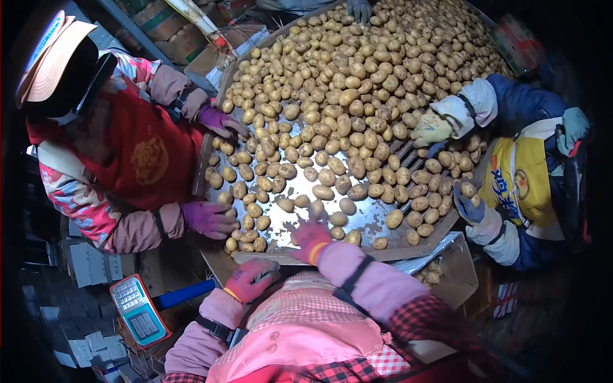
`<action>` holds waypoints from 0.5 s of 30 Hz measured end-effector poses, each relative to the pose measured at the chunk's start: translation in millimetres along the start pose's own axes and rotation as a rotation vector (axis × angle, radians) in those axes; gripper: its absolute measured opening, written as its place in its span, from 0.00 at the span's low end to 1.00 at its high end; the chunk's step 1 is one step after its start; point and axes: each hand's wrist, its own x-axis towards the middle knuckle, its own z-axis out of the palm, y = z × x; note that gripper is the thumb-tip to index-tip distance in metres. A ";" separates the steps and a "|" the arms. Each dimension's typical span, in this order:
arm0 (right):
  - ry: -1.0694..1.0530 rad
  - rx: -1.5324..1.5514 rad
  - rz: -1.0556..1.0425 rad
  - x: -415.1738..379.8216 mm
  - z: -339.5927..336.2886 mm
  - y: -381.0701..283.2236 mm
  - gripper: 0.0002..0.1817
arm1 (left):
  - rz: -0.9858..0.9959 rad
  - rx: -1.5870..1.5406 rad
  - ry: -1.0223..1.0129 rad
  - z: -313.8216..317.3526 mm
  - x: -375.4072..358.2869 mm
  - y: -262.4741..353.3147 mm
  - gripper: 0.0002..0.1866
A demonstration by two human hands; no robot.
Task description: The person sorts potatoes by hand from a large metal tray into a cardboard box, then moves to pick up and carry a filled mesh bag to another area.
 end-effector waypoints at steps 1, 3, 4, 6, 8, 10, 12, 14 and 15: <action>0.001 0.052 -0.093 20.6 11.1 -6.6 0.41 | 0.013 0.011 0.002 3.0 -0.5 -3.7 0.22; 0.094 0.100 -0.267 48.5 6.9 -17.3 0.38 | 0.035 0.075 0.000 5.7 -5.0 -10.2 0.22; 0.263 0.182 -0.333 64.0 -3.5 -10.3 0.35 | 0.054 0.130 -0.001 6.9 -7.9 -12.5 0.23; 0.577 0.069 -0.109 78.7 -49.3 36.8 0.26 | 0.011 0.113 0.012 8.4 -13.1 -15.7 0.23; 0.705 -0.308 0.259 96.4 -80.6 107.1 0.19 | 0.013 0.139 0.003 10.1 -16.5 -17.6 0.23; 0.585 -0.400 0.593 100.4 -106.3 164.6 0.24 | -0.043 0.131 0.009 8.1 -18.5 -7.3 0.23; 0.628 -0.361 0.551 101.4 -106.7 181.6 0.29 | -0.082 0.130 -0.011 5.0 -17.0 -5.4 0.23; 0.432 -0.423 0.659 97.8 -125.9 167.6 0.32 | -0.053 0.119 -0.015 6.1 -16.4 -7.1 0.23; 0.361 -0.411 0.646 97.2 -134.5 161.4 0.36 | -0.059 0.122 -0.024 7.9 -18.2 -8.8 0.23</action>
